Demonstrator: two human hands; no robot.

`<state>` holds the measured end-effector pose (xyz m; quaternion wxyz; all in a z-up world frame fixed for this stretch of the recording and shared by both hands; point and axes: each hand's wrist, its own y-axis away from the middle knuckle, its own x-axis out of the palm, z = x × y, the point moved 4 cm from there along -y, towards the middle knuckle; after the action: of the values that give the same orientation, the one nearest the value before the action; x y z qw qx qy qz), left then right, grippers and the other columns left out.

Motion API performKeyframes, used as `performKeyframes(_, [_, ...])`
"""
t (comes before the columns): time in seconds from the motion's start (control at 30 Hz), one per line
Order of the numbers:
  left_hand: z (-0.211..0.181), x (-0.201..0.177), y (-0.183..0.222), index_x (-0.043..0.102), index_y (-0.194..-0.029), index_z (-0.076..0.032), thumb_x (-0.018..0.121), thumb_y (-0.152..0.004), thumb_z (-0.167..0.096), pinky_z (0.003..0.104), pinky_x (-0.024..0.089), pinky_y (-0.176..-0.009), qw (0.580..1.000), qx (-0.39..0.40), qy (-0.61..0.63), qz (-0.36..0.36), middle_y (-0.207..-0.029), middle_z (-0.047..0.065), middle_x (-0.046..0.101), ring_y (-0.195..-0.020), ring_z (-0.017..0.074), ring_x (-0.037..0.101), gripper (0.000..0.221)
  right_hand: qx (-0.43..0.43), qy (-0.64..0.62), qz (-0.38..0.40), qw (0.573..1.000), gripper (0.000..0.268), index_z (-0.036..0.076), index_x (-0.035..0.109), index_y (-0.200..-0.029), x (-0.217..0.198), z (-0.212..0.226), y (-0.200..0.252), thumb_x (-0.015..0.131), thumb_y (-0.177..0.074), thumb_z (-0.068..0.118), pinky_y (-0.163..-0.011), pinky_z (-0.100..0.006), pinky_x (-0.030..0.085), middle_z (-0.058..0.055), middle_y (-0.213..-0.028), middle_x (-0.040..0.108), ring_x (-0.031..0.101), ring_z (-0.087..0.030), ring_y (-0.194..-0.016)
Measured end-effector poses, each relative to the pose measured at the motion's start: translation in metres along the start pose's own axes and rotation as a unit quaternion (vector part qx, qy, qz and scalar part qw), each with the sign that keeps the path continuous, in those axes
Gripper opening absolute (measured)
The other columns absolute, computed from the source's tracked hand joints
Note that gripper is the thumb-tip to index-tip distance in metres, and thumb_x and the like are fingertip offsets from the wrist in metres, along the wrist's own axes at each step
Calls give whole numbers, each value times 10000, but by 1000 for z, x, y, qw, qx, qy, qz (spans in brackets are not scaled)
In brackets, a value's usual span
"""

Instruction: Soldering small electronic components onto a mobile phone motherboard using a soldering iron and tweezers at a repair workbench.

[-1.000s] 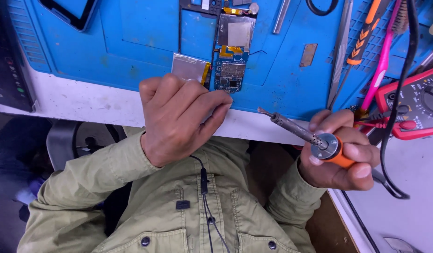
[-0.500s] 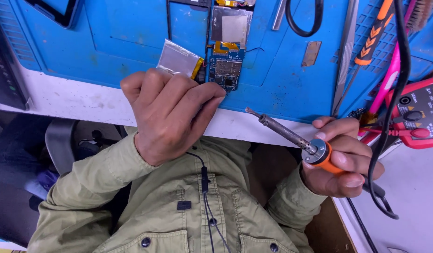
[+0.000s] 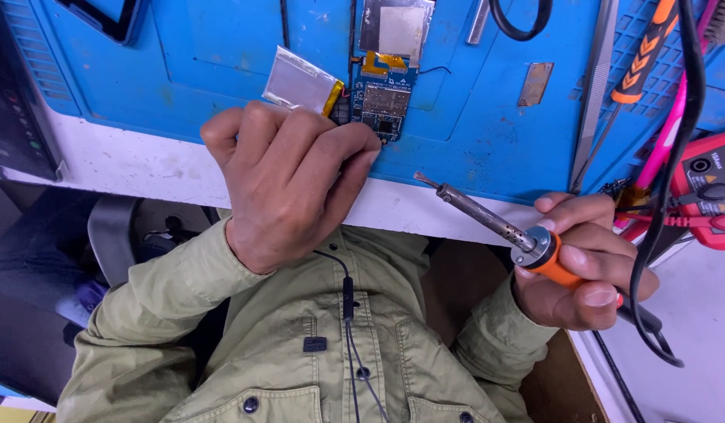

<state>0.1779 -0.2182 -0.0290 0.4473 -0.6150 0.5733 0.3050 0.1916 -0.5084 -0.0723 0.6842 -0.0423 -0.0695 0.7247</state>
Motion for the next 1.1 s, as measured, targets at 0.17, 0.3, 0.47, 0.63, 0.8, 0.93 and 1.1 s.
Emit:
performKeyframes(0.17, [-1,0,1,776,-1030,-128,734,-1111,-223,416,265,-887,1000,6,22,-22,-889,15,673,-832,246,523,132,-6,-3,-2,1000,315,182,574,-962,-1,-1,0,475,-1072,459,-773,-411,566,-14,-700,437,533,-256,-856])
performKeyframes(0.3, [2,1,3,794,-1151,-128,753,-1112,-213,442,264,-865,999,22,34,-28,-922,20,708,-842,254,529,102,-7,10,20,1000,338,194,612,-1039,2,2,-3,432,-1099,473,-791,-389,542,18,-647,454,514,-231,-860])
performKeyframes(0.47, [6,6,13,774,-1277,-196,698,-1145,-285,515,298,-896,999,31,35,-3,-1038,31,709,-898,286,501,177,10,25,7,1000,341,165,577,-1069,2,2,-2,464,-1078,487,-697,-406,476,-54,-827,528,545,-268,-870])
performKeyframes(0.63, [5,5,6,789,-1214,-177,734,-1130,-259,493,300,-888,999,32,36,-14,-985,18,708,-866,272,490,130,-9,16,-2,1000,355,142,557,-967,5,0,-4,474,-1067,473,-651,-390,472,-13,-721,467,545,-265,-833])
performKeyframes(0.8, [6,6,6,795,-1146,-171,766,-1115,-295,472,307,-898,998,44,35,-33,-957,4,719,-852,259,482,131,-28,37,11,999,327,157,496,-985,7,2,-6,437,-1093,460,-614,-385,456,-19,-675,432,526,-271,-806])
performKeyframes(0.93, [8,11,9,784,-1175,-194,751,-1121,-301,509,315,-935,998,46,38,-32,-1003,0,733,-885,266,491,125,-13,36,2,999,335,159,526,-987,5,3,-5,451,-1083,470,-627,-382,452,-15,-730,457,540,-264,-834])
performKeyframes(1.1, [8,13,12,780,-1180,-234,671,-1131,-303,550,417,-924,997,60,32,-36,-997,10,737,-874,283,515,138,23,64,30,997,368,176,571,-1003,1,2,-1,458,-1078,518,-708,-375,518,33,-546,478,555,-232,-912])
